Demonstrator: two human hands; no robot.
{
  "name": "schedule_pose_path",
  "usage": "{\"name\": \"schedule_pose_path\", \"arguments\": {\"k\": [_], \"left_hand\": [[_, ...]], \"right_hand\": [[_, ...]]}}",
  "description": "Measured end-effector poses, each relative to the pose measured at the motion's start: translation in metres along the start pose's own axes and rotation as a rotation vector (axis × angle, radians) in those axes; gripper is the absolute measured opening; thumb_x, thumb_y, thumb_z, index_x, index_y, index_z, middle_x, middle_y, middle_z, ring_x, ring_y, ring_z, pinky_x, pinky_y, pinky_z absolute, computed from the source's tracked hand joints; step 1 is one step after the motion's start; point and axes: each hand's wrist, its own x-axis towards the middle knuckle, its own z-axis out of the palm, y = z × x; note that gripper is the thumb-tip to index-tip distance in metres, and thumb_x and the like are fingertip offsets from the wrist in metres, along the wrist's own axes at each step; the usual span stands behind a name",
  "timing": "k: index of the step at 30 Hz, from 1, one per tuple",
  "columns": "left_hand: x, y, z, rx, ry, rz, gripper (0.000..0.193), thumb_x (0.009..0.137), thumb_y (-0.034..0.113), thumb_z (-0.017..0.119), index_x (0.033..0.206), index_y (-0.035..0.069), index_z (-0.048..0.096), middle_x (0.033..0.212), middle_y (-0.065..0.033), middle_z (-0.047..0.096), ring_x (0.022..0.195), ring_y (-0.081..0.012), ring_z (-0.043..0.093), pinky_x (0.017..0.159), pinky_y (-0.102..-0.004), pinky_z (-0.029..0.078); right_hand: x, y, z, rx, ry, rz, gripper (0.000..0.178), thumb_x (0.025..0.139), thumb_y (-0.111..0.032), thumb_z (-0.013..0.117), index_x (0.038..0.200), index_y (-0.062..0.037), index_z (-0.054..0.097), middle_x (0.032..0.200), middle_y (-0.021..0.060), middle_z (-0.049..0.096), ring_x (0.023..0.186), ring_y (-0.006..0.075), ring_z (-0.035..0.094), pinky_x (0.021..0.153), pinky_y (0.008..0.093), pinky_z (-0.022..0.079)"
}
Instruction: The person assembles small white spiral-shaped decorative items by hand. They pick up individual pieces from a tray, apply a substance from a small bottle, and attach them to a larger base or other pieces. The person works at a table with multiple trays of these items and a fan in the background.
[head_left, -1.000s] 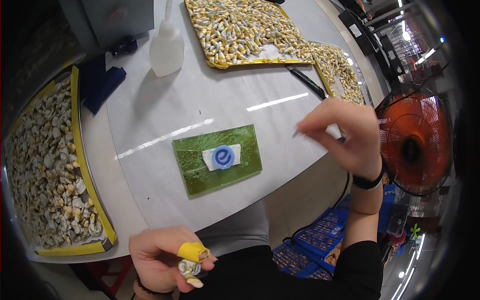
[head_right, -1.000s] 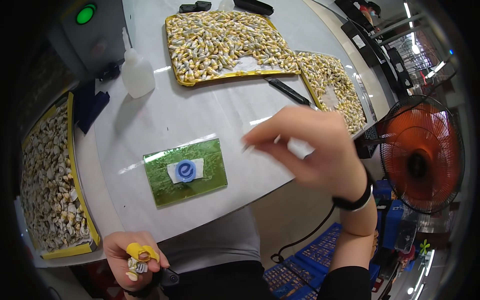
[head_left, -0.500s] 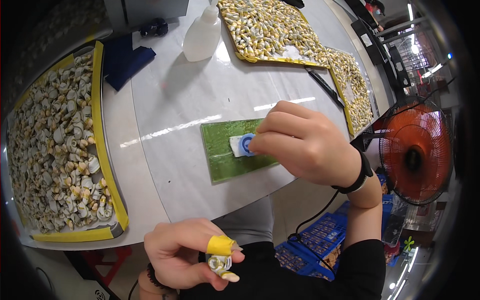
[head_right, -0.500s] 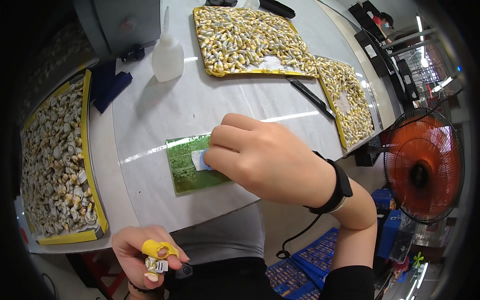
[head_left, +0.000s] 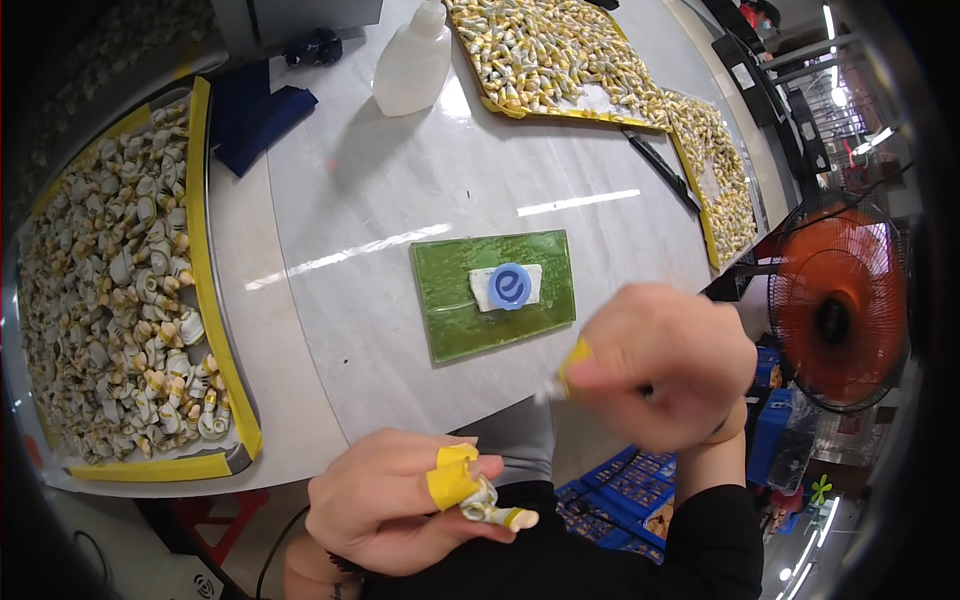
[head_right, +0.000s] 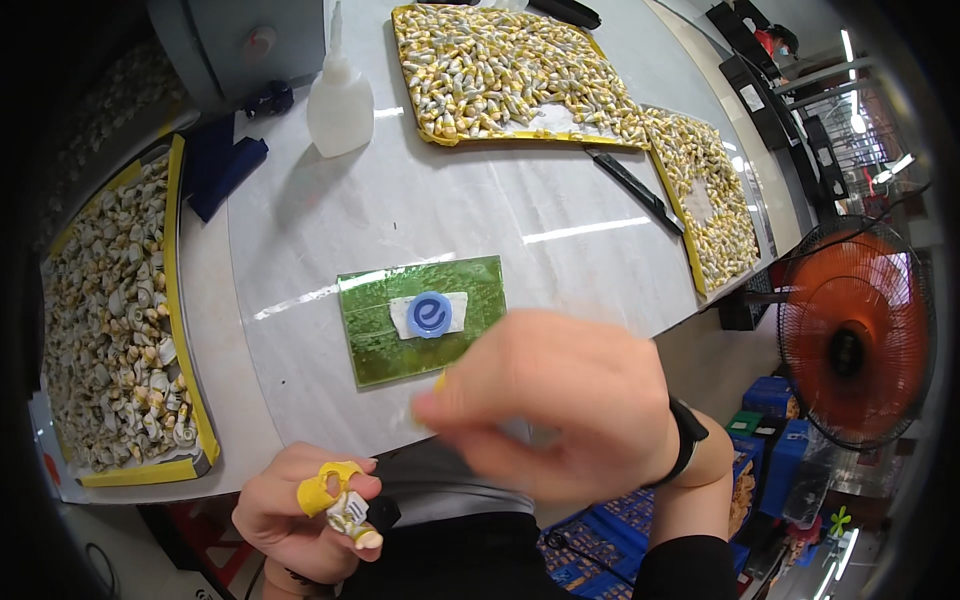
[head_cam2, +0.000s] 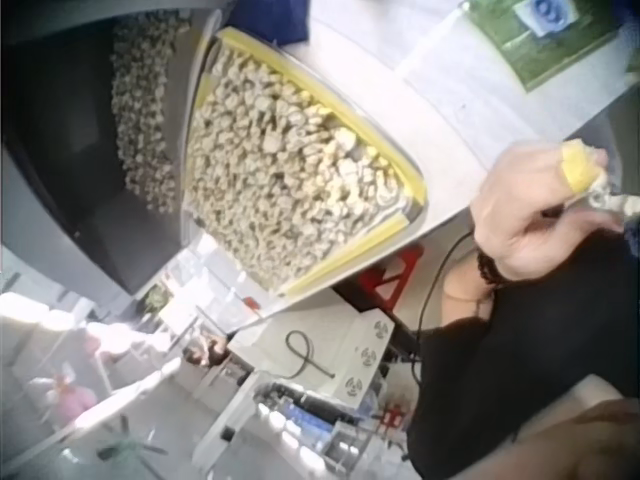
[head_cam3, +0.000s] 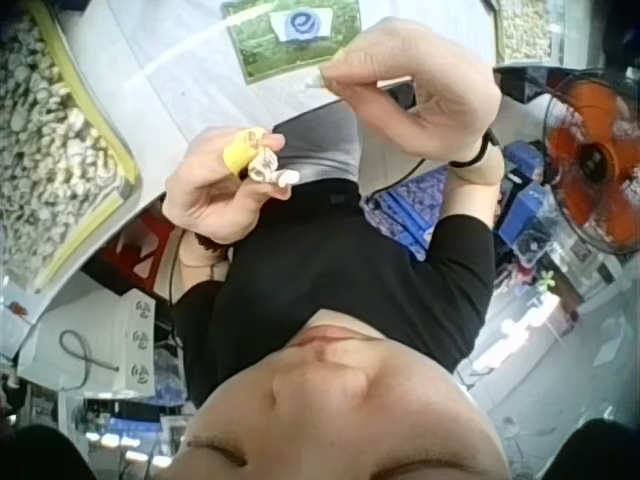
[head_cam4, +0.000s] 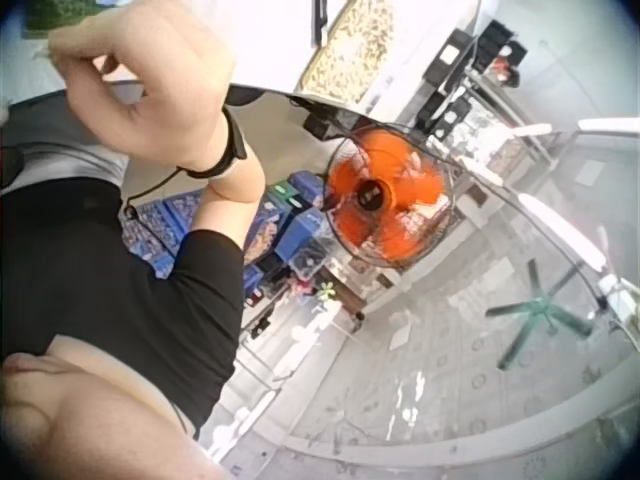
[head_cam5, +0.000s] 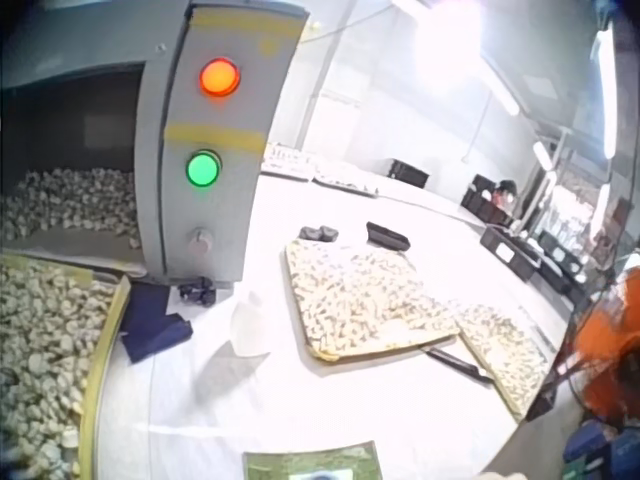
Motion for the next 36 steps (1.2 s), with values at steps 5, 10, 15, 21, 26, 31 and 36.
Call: {"name": "schedule_pose_path", "arguments": {"k": [5, 10, 15, 21, 26, 31, 36], "left_hand": [[0.004, 0.001, 0.005, -0.118, 0.002, -0.011, 0.028, 0.067, 0.009, 0.079, 0.090, -0.001, 0.068, 0.089, -0.0110, 0.068, 0.079, -0.0262, 0.066, 0.075, -0.0359, 0.054], [0.005, 0.003, 0.003, 0.006, -0.076, -0.003, 0.030, 0.068, 0.014, 0.079, 0.092, 0.000, 0.068, 0.092, -0.0094, 0.067, 0.083, -0.0248, 0.065, 0.077, -0.0344, 0.054], [0.017, 0.016, -0.001, 0.232, -0.206, 0.073, 0.033, 0.065, 0.018, 0.082, 0.087, 0.001, 0.066, 0.080, -0.0088, 0.067, 0.072, -0.0230, 0.065, 0.069, -0.0336, 0.056], [0.011, 0.010, 0.004, 0.176, -0.094, 0.152, 0.029, 0.062, 0.011, 0.083, 0.082, 0.000, 0.065, 0.077, -0.0093, 0.064, 0.068, -0.0228, 0.065, 0.068, -0.0337, 0.059], [0.016, 0.009, 0.003, 0.137, -0.118, 0.175, 0.031, 0.061, 0.011, 0.083, 0.083, -0.001, 0.065, 0.076, -0.0093, 0.064, 0.068, -0.0229, 0.065, 0.068, -0.0344, 0.059], [0.014, 0.010, 0.004, 0.221, -0.122, 0.144, 0.033, 0.061, 0.013, 0.084, 0.084, 0.000, 0.065, 0.078, -0.0100, 0.065, 0.069, -0.0230, 0.065, 0.068, -0.0343, 0.058], [0.008, 0.007, 0.010, 0.285, -0.016, 0.146, 0.036, 0.061, 0.012, 0.084, 0.089, 0.000, 0.063, 0.085, -0.0098, 0.066, 0.073, -0.0227, 0.065, 0.070, -0.0339, 0.057]], "right_hand": [[-0.016, -0.010, 0.013, 0.241, -0.022, -0.062, 0.020, 0.067, 0.009, 0.067, 0.086, 0.0035, 0.066, 0.076, 0.0107, 0.063, 0.066, 0.0224, 0.062, 0.059, 0.0289, 0.050], [-0.014, -0.005, 0.017, 0.175, -0.009, -0.218, 0.015, 0.072, 0.008, 0.064, 0.087, 0.0060, 0.064, 0.078, 0.0130, 0.062, 0.066, 0.0231, 0.060, 0.058, 0.0285, 0.050], [-0.010, -0.005, 0.013, 0.197, -0.107, -0.281, 0.011, 0.075, 0.005, 0.063, 0.086, 0.0080, 0.062, 0.081, 0.0147, 0.061, 0.067, 0.0235, 0.060, 0.058, 0.0280, 0.050], [-0.006, -0.006, 0.007, 0.215, -0.187, -0.316, 0.012, 0.075, 0.003, 0.063, 0.084, 0.0092, 0.061, 0.084, 0.0167, 0.060, 0.069, 0.0247, 0.060, 0.058, 0.0285, 0.050], [-0.008, -0.005, 0.005, 0.207, -0.196, -0.308, 0.013, 0.074, 0.001, 0.067, 0.085, 0.0058, 0.061, 0.083, 0.0155, 0.061, 0.070, 0.0257, 0.060, 0.059, 0.0308, 0.052], [-0.011, -0.006, 0.010, 0.156, -0.092, -0.316, 0.010, 0.073, 0.002, 0.064, 0.081, 0.0086, 0.062, 0.080, 0.0157, 0.060, 0.066, 0.0232, 0.060, 0.057, 0.0280, 0.050], [-0.018, -0.010, 0.020, 0.052, 0.008, -0.320, 0.010, 0.072, 0.003, 0.065, 0.081, 0.0074, 0.063, 0.078, 0.0144, 0.061, 0.065, 0.0212, 0.059, 0.056, 0.0262, 0.050]]}}
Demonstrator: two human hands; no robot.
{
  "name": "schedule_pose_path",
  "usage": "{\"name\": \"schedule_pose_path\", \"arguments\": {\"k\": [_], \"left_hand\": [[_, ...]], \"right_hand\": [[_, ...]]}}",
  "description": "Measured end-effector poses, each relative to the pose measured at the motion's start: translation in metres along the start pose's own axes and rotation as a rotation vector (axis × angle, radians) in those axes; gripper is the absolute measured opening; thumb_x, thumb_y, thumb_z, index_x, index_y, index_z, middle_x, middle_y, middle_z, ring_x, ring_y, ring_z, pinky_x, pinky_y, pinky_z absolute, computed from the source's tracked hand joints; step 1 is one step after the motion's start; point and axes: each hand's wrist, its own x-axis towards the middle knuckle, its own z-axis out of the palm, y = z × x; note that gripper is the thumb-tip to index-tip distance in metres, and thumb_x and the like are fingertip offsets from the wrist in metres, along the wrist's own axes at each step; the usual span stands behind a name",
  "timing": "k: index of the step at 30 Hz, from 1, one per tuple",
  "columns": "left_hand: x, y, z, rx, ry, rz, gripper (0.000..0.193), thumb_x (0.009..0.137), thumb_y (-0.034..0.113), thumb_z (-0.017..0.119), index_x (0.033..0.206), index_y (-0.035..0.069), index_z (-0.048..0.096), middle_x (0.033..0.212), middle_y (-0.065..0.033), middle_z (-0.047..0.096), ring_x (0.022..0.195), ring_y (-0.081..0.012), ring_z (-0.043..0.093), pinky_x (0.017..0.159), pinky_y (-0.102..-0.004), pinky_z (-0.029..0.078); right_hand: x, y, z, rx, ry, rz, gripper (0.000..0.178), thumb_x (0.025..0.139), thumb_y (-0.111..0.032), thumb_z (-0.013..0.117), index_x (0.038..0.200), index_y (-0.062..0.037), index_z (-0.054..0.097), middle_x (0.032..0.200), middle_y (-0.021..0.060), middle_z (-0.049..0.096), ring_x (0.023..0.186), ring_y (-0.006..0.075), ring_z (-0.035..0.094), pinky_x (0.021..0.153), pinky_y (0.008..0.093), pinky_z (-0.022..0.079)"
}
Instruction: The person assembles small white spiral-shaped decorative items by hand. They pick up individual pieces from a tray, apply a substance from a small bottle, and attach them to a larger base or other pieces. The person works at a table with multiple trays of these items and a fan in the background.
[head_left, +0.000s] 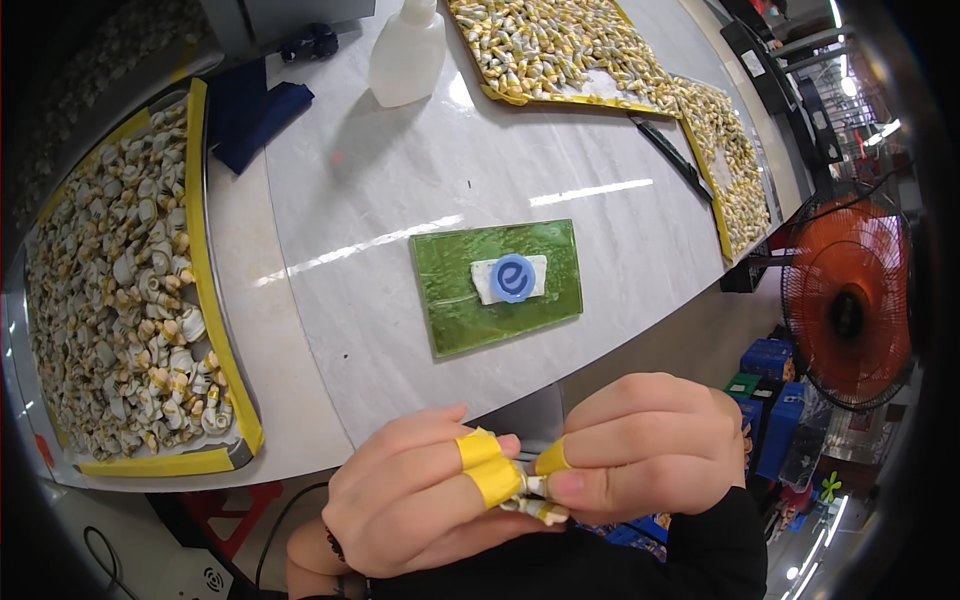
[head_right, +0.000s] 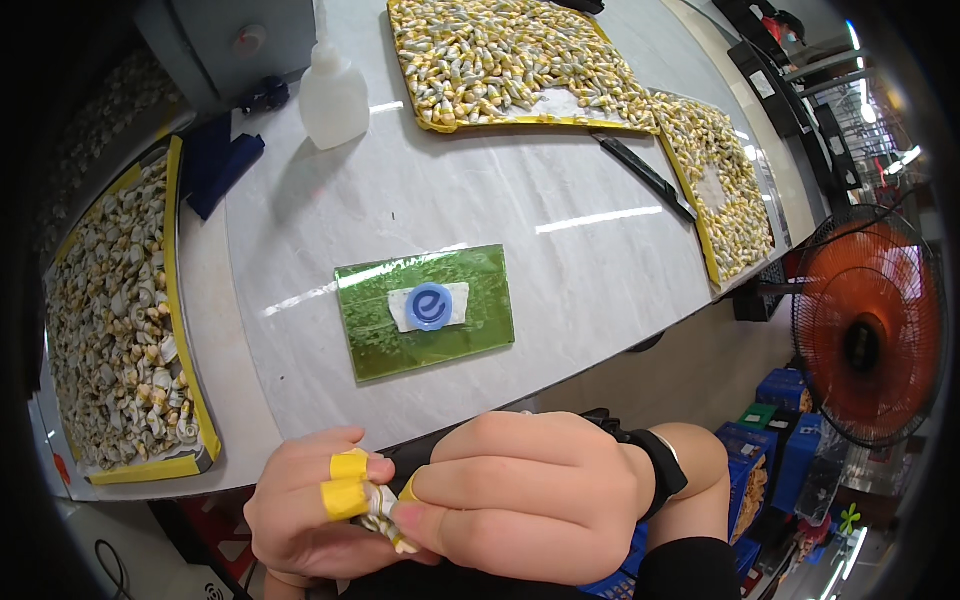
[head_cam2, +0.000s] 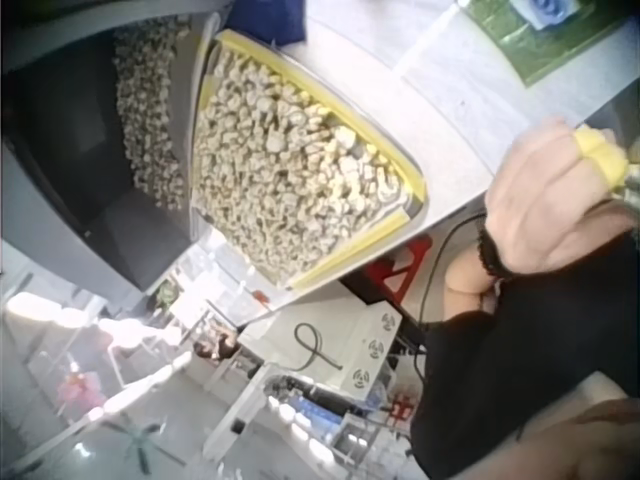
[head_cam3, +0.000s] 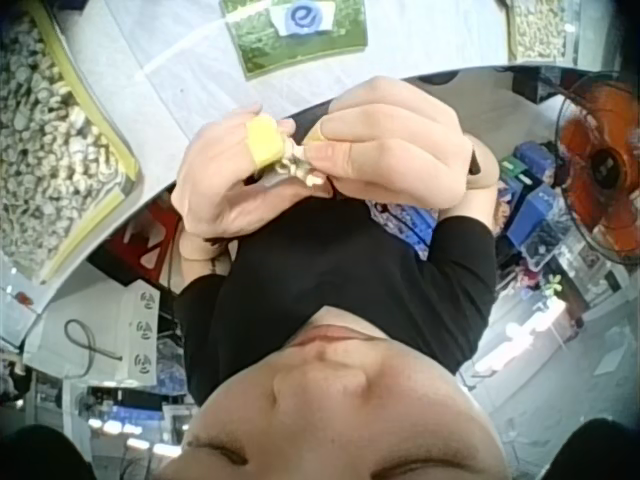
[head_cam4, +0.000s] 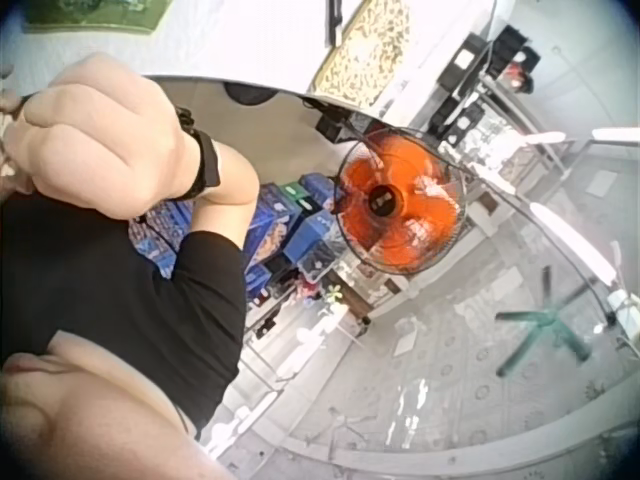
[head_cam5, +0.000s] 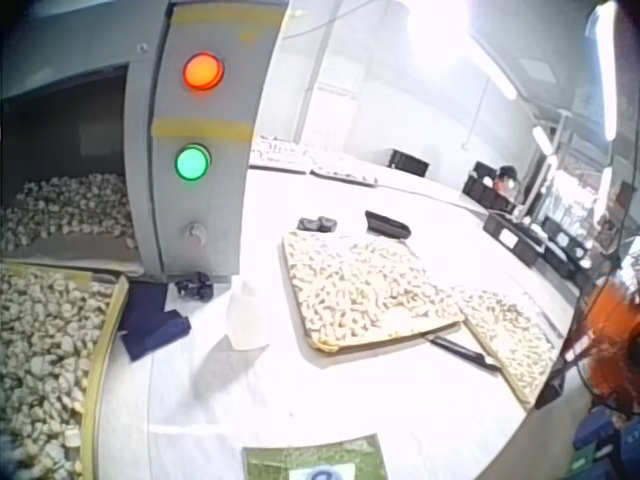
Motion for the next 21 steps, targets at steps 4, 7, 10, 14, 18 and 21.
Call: {"name": "schedule_pose_path", "arguments": {"k": [4, 7, 10, 14, 18, 21], "left_hand": [[0.007, -0.005, -0.006, 0.105, -0.118, 0.081, 0.038, 0.069, 0.021, 0.081, 0.090, 0.003, 0.056, 0.077, -0.0106, 0.066, 0.068, -0.0220, 0.063, 0.072, -0.0360, 0.055], [-0.004, -0.005, 0.000, -0.381, -0.022, -0.349, 0.037, 0.070, 0.021, 0.080, 0.089, -0.002, 0.057, 0.075, -0.0115, 0.065, 0.068, -0.0194, 0.062, 0.066, -0.0315, 0.053], [-0.003, -0.005, -0.006, -0.797, -0.089, -0.567, 0.028, 0.072, 0.004, 0.076, 0.095, -0.005, 0.064, 0.084, -0.0128, 0.067, 0.076, -0.0175, 0.065, 0.070, -0.0244, 0.050], [-0.004, -0.011, -0.007, -0.889, -0.204, -0.582, 0.019, 0.075, 0.003, 0.073, 0.090, -0.005, 0.064, 0.083, -0.0114, 0.068, 0.076, -0.0141, 0.065, 0.069, -0.0237, 0.050], [-0.006, -0.009, -0.005, -0.908, -0.244, -0.653, 0.016, 0.076, 0.004, 0.073, 0.087, -0.004, 0.065, 0.081, -0.0096, 0.068, 0.075, -0.0121, 0.065, 0.069, -0.0227, 0.050], [-0.005, -0.008, -0.004, -0.880, -0.263, -0.669, 0.014, 0.077, 0.005, 0.073, 0.086, -0.003, 0.065, 0.081, -0.0086, 0.068, 0.075, -0.0113, 0.065, 0.069, -0.0221, 0.050]], "right_hand": [[0.001, 0.004, -0.001, 0.030, -0.032, -0.008, 0.012, 0.071, 0.002, 0.068, 0.082, 0.0057, 0.064, 0.076, 0.0129, 0.061, 0.063, 0.0203, 0.058, 0.055, 0.0266, 0.049], [0.002, 0.004, -0.004, 0.263, 0.009, 0.209, 0.014, 0.072, -0.001, 0.071, 0.085, 0.0009, 0.066, 0.078, 0.0099, 0.059, 0.065, 0.0198, 0.056, 0.057, 0.0278, 0.046], [0.008, 0.006, -0.013, 0.294, -0.112, 0.353, 0.015, 0.073, -0.004, 0.072, 0.087, -0.0045, 0.067, 0.080, 0.0073, 0.057, 0.069, 0.0199, 0.054, 0.060, 0.0284, 0.042], [0.009, 0.009, -0.009, 0.349, -0.201, 0.395, 0.018, 0.066, -0.013, 0.080, 0.078, -0.0065, 0.068, 0.077, 0.0034, 0.052, 0.066, 0.0161, 0.049, 0.055, 0.0262, 0.037], [0.013, 0.006, -0.012, 0.380, -0.274, 0.431, 0.017, 0.066, -0.011, 0.079, 0.077, -0.0058, 0.066, 0.078, 0.0048, 0.051, 0.067, 0.0173, 0.050, 0.056, 0.0266, 0.038], [0.013, 0.003, -0.012, 0.391, -0.284, 0.469, 0.017, 0.066, -0.010, 0.078, 0.076, -0.0056, 0.065, 0.078, 0.0056, 0.051, 0.068, 0.0182, 0.051, 0.057, 0.0270, 0.039]]}}
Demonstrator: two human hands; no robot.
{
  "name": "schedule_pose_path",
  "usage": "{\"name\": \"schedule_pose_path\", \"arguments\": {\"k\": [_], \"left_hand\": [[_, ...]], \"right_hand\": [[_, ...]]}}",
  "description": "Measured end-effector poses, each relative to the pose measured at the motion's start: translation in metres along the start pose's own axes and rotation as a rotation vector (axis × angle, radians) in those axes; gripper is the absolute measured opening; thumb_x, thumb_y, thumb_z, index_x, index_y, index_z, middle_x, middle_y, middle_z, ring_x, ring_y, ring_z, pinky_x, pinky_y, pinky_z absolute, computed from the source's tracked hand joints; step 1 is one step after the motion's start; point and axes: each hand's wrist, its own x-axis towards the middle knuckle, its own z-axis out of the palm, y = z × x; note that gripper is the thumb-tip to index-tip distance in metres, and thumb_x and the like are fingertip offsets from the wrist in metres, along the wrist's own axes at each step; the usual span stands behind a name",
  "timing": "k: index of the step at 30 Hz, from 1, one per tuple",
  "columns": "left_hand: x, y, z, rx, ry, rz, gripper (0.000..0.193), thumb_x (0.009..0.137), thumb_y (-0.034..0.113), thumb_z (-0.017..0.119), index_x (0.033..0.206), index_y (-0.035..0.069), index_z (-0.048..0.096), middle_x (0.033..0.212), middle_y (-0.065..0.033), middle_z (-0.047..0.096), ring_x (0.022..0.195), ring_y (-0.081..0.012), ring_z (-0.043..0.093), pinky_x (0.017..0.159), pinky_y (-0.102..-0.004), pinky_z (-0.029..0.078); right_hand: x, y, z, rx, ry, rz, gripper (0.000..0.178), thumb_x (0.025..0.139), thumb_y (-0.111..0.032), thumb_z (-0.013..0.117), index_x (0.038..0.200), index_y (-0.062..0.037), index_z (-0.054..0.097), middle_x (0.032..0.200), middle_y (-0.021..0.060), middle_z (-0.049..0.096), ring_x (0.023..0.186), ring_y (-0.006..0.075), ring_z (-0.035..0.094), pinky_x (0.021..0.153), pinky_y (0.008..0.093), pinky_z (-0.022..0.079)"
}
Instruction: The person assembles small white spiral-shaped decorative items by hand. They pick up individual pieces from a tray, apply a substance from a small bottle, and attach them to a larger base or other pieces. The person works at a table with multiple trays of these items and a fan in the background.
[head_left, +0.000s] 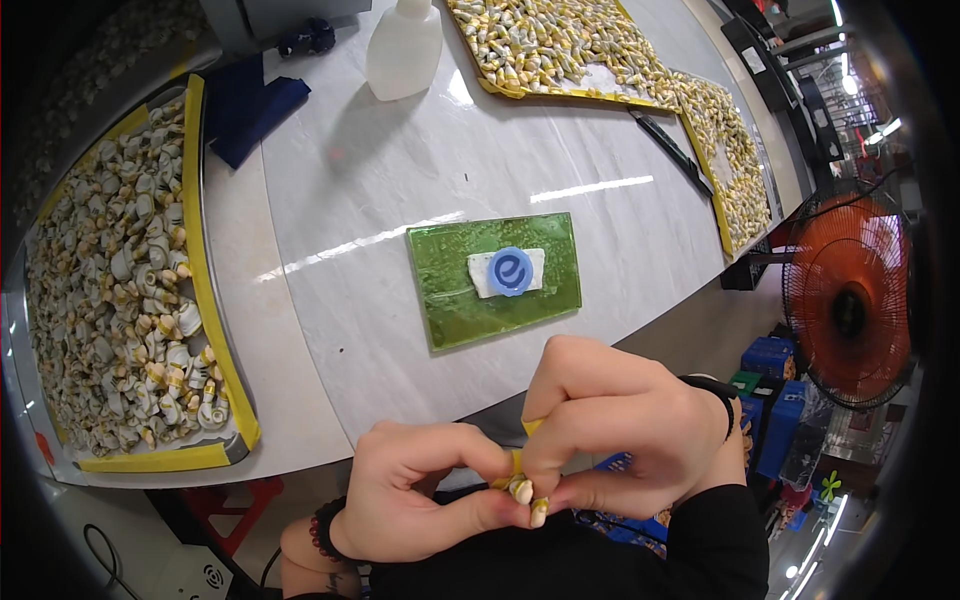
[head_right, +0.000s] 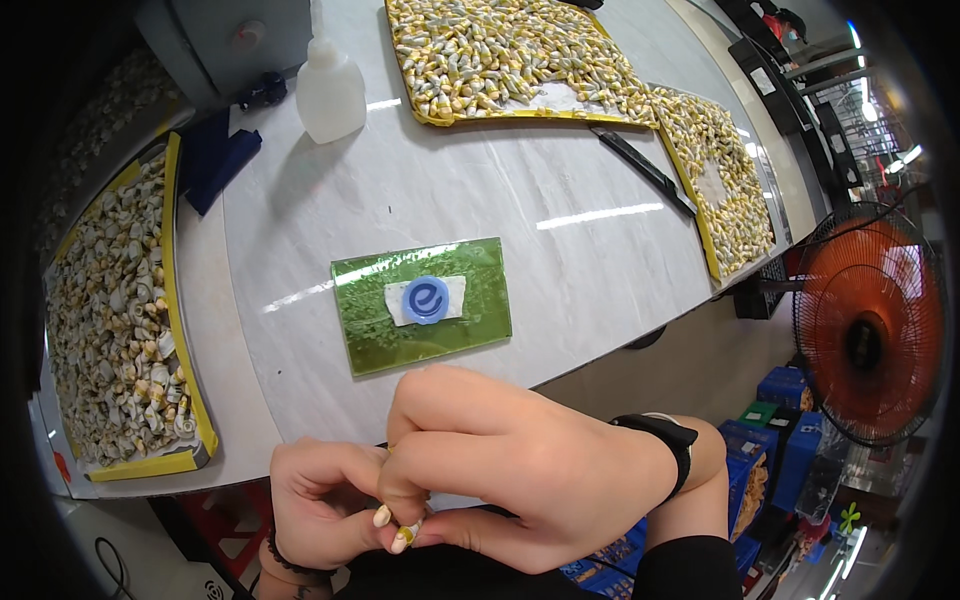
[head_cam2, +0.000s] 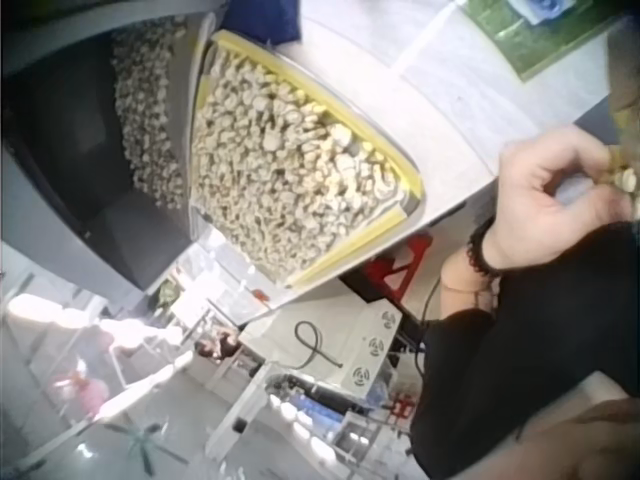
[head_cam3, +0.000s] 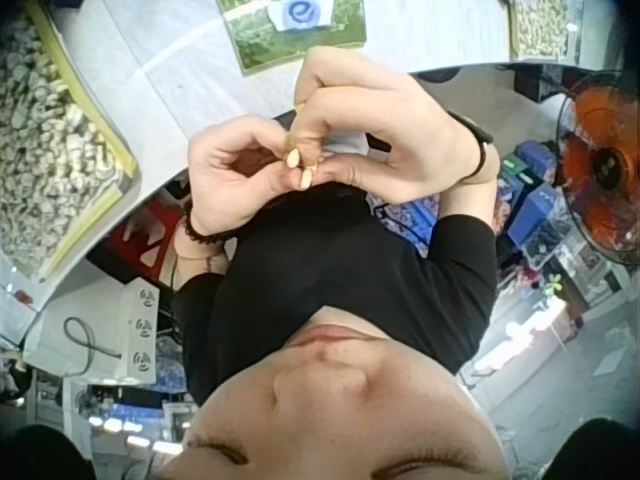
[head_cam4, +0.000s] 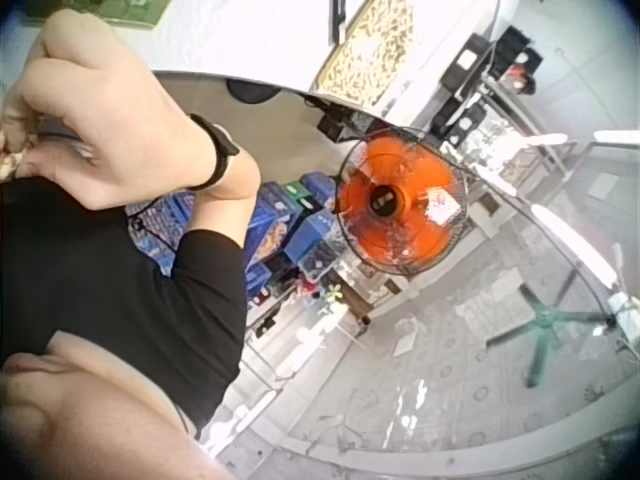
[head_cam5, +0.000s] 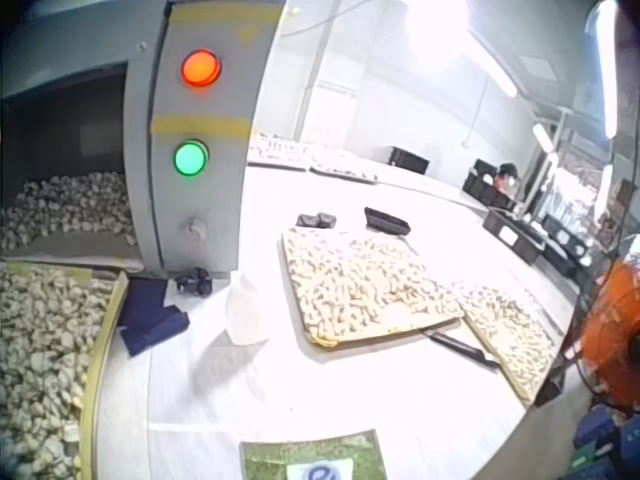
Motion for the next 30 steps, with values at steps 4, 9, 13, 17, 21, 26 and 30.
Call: {"name": "schedule_pose_path", "arguments": {"k": [4, 9, 13, 17, 21, 26, 30], "left_hand": [[0.002, 0.000, 0.001, -0.002, -0.002, -0.017, 0.013, 0.077, 0.005, 0.072, 0.085, -0.003, 0.065, 0.081, -0.0082, 0.069, 0.075, -0.0113, 0.065, 0.070, -0.0217, 0.050], [0.002, 0.001, -0.002, -0.002, -0.046, -0.029, 0.016, 0.078, 0.005, 0.072, 0.089, -0.004, 0.064, 0.084, -0.0094, 0.068, 0.079, -0.0119, 0.065, 0.074, -0.0228, 0.050], [0.002, 0.000, 0.003, -0.070, -0.022, 0.028, 0.021, 0.078, 0.003, 0.071, 0.095, -0.006, 0.063, 0.089, -0.0108, 0.068, 0.082, -0.0127, 0.064, 0.076, -0.0242, 0.050], [0.003, 0.002, 0.001, -0.025, -0.045, 0.026, 0.024, 0.077, 0.002, 0.072, 0.097, -0.006, 0.063, 0.089, -0.0108, 0.068, 0.082, -0.0128, 0.065, 0.076, -0.0248, 0.051], [0.002, 0.001, 0.001, -0.031, -0.038, 0.006, 0.022, 0.076, 0.003, 0.073, 0.094, -0.005, 0.064, 0.087, -0.0100, 0.068, 0.081, -0.0121, 0.065, 0.074, -0.0237, 0.051], [0.003, 0.003, 0.001, 0.027, -0.039, -0.009, 0.018, 0.075, 0.004, 0.074, 0.089, -0.003, 0.065, 0.084, -0.0091, 0.069, 0.078, -0.0114, 0.065, 0.071, -0.0218, 0.050], [0.002, 0.003, 0.003, 0.067, -0.017, -0.018, 0.016, 0.075, 0.004, 0.074, 0.088, -0.002, 0.066, 0.084, -0.0086, 0.069, 0.076, -0.0111, 0.065, 0.070, -0.0213, 0.050]], "right_hand": [[-0.002, 0.000, 0.000, -0.024, -0.002, 0.006, 0.016, 0.067, -0.009, 0.078, 0.076, -0.0053, 0.065, 0.078, 0.0060, 0.052, 0.068, 0.0186, 0.051, 0.057, 0.0272, 0.040], [-0.005, 0.004, -0.002, 0.004, 0.008, 0.007, 0.016, 0.068, -0.012, 0.078, 0.075, -0.0057, 0.065, 0.078, 0.0056, 0.052, 0.068, 0.0177, 0.051, 0.057, 0.0267, 0.040], [-0.006, 0.009, 0.000, 0.036, 0.035, 0.012, 0.017, 0.068, -0.015, 0.079, 0.075, -0.0067, 0.066, 0.078, 0.0046, 0.051, 0.067, 0.0165, 0.051, 0.056, 0.0257, 0.039], [-0.008, 0.011, 0.002, 0.057, 0.059, 0.012, 0.018, 0.067, -0.016, 0.080, 0.075, -0.0074, 0.066, 0.077, 0.0037, 0.049, 0.067, 0.0160, 0.050, 0.056, 0.0254, 0.038], [-0.009, 0.012, 0.003, 0.100, 0.084, 0.007, 0.019, 0.066, -0.015, 0.081, 0.075, -0.0072, 0.066, 0.077, 0.0035, 0.049, 0.066, 0.0160, 0.049, 0.055, 0.0255, 0.037], [-0.010, 0.010, -0.003, 0.111, -0.048, -0.014, 0.018, 0.076, -0.008, 0.072, 0.090, -0.0037, 0.062, 0.085, 0.0069, 0.048, 0.076, 0.0206, 0.050, 0.067, 0.0277, 0.041], [-0.008, 0.011, -0.003, 0.093, -0.061, -0.015, 0.016, 0.077, -0.008, 0.071, 0.090, -0.0048, 0.062, 0.085, 0.0067, 0.048, 0.076, 0.0207, 0.050, 0.067, 0.0281, 0.041]]}}
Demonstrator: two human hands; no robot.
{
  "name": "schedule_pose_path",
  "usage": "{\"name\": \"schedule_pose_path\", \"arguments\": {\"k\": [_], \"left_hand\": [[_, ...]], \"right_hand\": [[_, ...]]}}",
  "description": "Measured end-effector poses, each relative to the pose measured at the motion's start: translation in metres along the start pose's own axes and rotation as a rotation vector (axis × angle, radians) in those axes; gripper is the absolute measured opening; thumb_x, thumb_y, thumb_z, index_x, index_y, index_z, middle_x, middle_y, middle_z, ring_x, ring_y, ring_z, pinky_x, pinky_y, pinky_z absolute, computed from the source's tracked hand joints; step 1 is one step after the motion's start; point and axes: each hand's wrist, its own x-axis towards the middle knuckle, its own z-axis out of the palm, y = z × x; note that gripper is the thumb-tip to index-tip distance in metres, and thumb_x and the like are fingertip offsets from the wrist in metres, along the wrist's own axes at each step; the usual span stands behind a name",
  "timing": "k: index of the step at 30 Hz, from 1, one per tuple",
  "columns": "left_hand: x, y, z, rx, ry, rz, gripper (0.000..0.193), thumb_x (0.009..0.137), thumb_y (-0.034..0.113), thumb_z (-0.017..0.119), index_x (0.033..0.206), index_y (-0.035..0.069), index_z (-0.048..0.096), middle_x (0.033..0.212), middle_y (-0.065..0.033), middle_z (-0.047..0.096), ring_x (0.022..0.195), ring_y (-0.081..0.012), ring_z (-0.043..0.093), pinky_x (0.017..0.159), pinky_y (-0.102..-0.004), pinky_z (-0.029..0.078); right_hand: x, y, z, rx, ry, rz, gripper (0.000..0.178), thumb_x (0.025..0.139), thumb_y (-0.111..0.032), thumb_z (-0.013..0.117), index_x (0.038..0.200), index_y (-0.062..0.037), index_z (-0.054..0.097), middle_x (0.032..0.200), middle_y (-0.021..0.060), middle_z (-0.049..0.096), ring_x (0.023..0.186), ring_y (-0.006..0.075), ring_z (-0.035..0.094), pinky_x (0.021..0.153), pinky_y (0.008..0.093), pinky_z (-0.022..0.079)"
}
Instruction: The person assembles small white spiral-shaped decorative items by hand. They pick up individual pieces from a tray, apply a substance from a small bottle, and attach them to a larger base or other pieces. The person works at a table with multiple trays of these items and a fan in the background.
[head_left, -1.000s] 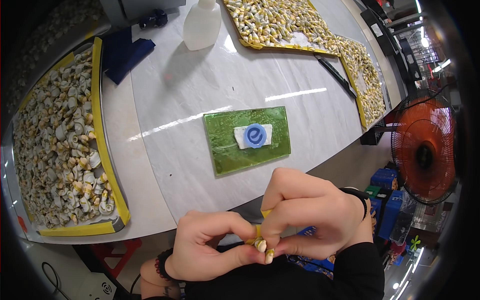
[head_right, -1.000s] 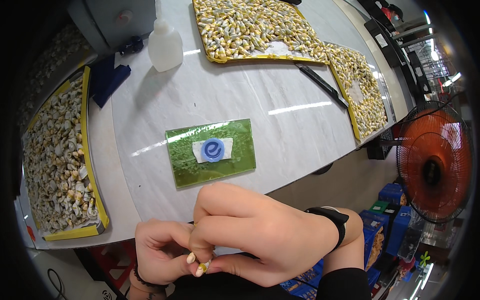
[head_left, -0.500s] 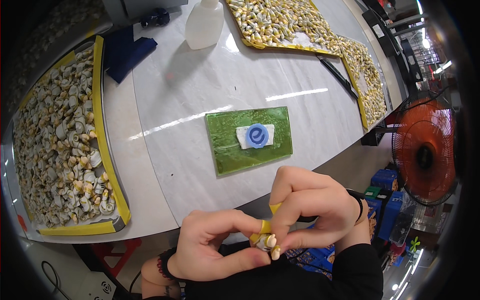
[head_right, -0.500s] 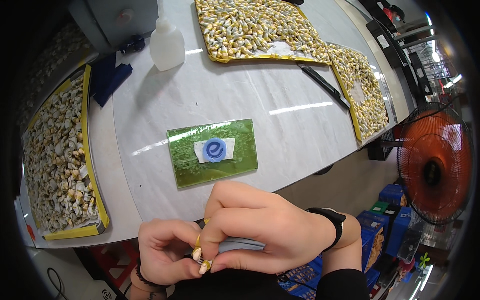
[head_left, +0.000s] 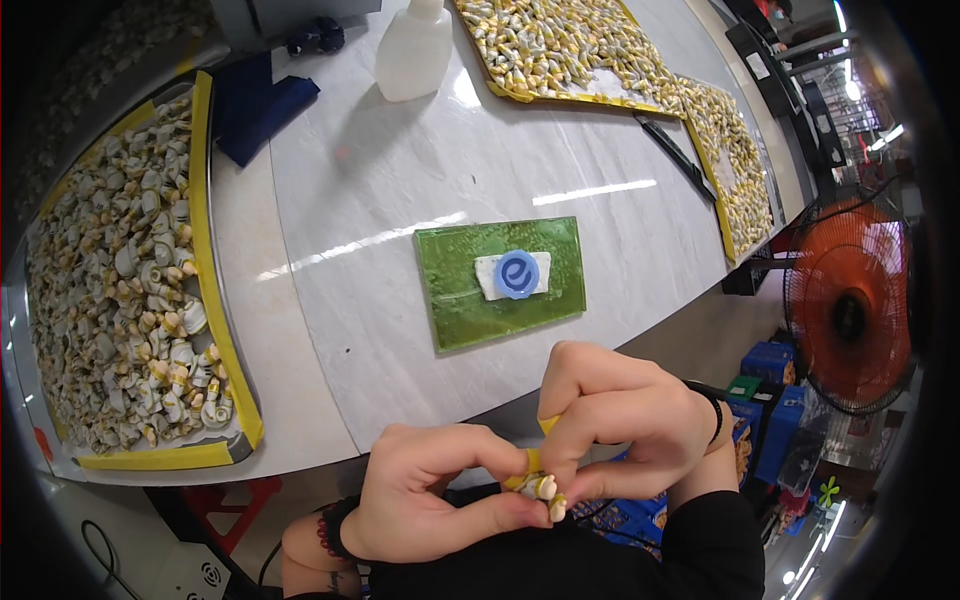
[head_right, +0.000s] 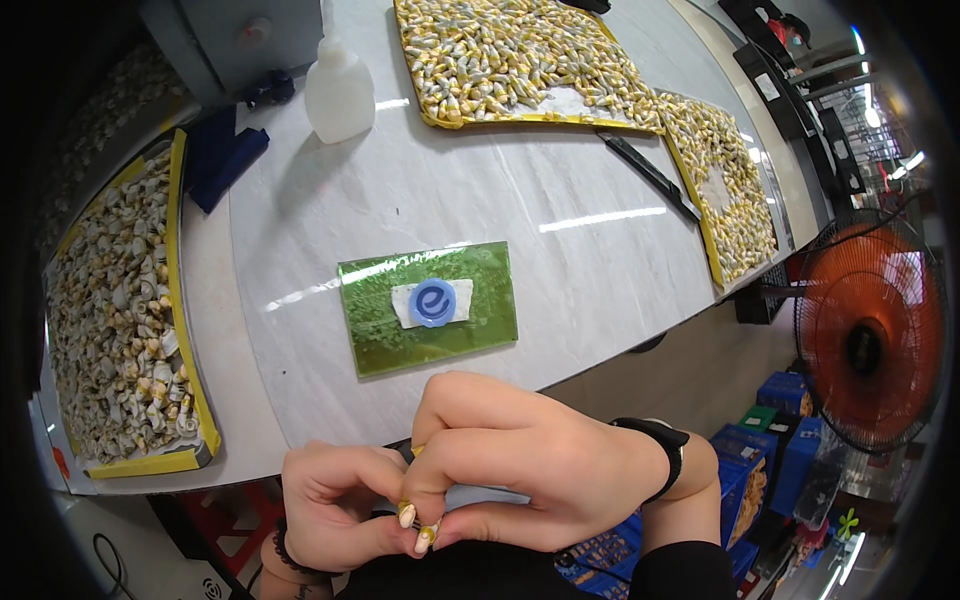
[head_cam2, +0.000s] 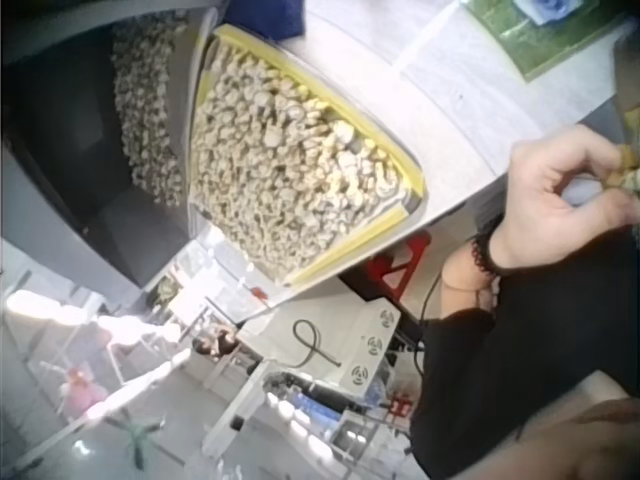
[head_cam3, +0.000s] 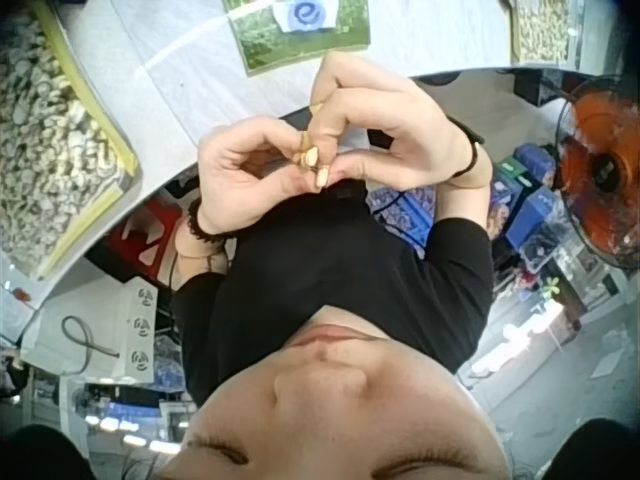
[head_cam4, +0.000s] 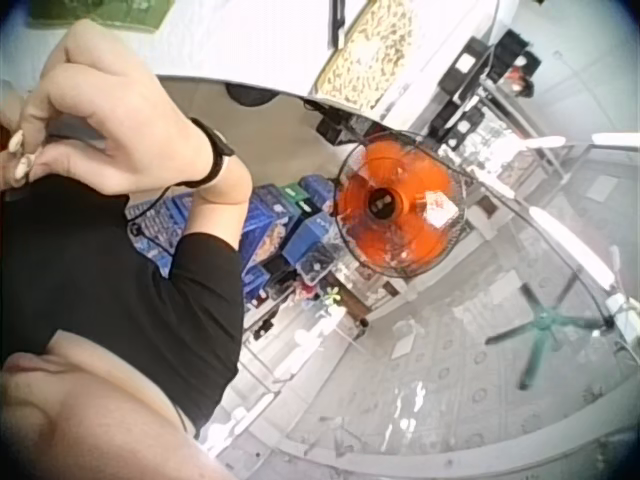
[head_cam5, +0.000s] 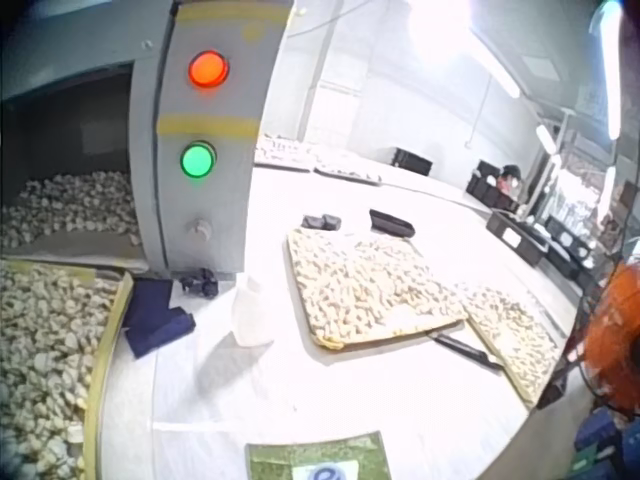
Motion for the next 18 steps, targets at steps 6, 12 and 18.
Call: {"name": "schedule_pose_path", "arguments": {"k": [6, 12, 18], "left_hand": [[-0.007, 0.018, -0.007, 0.322, -0.004, 0.017, 0.018, 0.074, 0.009, 0.075, 0.087, 0.001, 0.066, 0.081, -0.0077, 0.068, 0.072, -0.0155, 0.065, 0.065, -0.0233, 0.049], [-0.069, 0.096, -0.040, 1.495, 0.794, 0.595, 0.025, 0.081, 0.015, 0.067, 0.095, -0.004, 0.058, 0.071, -0.0124, 0.058, 0.065, -0.0185, 0.057, 0.062, -0.0279, 0.046], [-0.013, 0.180, -0.086, 1.844, 0.492, 0.284, 0.028, 0.074, 0.006, 0.065, 0.101, -0.001, 0.063, 0.092, -0.0163, 0.066, 0.085, -0.0242, 0.064, 0.075, -0.0315, 0.047]], "right_hand": [[0.004, 0.006, 0.007, -0.089, 0.026, -0.070, 0.015, 0.070, -0.014, 0.078, 0.076, -0.0065, 0.066, 0.078, 0.0049, 0.049, 0.068, 0.0180, 0.050, 0.058, 0.0258, 0.040], [-0.016, -0.002, 0.001, -0.200, 0.255, -0.092, 0.029, 0.071, -0.021, 0.079, 0.093, -0.0057, 0.067, 0.086, 0.0057, 0.051, 0.073, 0.0166, 0.051, 0.063, 0.0248, 0.042], [-0.035, 0.009, -0.005, -0.177, 0.470, -0.067, 0.032, 0.065, -0.021, 0.082, 0.089, -0.0067, 0.067, 0.083, 0.0045, 0.051, 0.070, 0.0137, 0.050, 0.062, 0.0237, 0.040]]}}
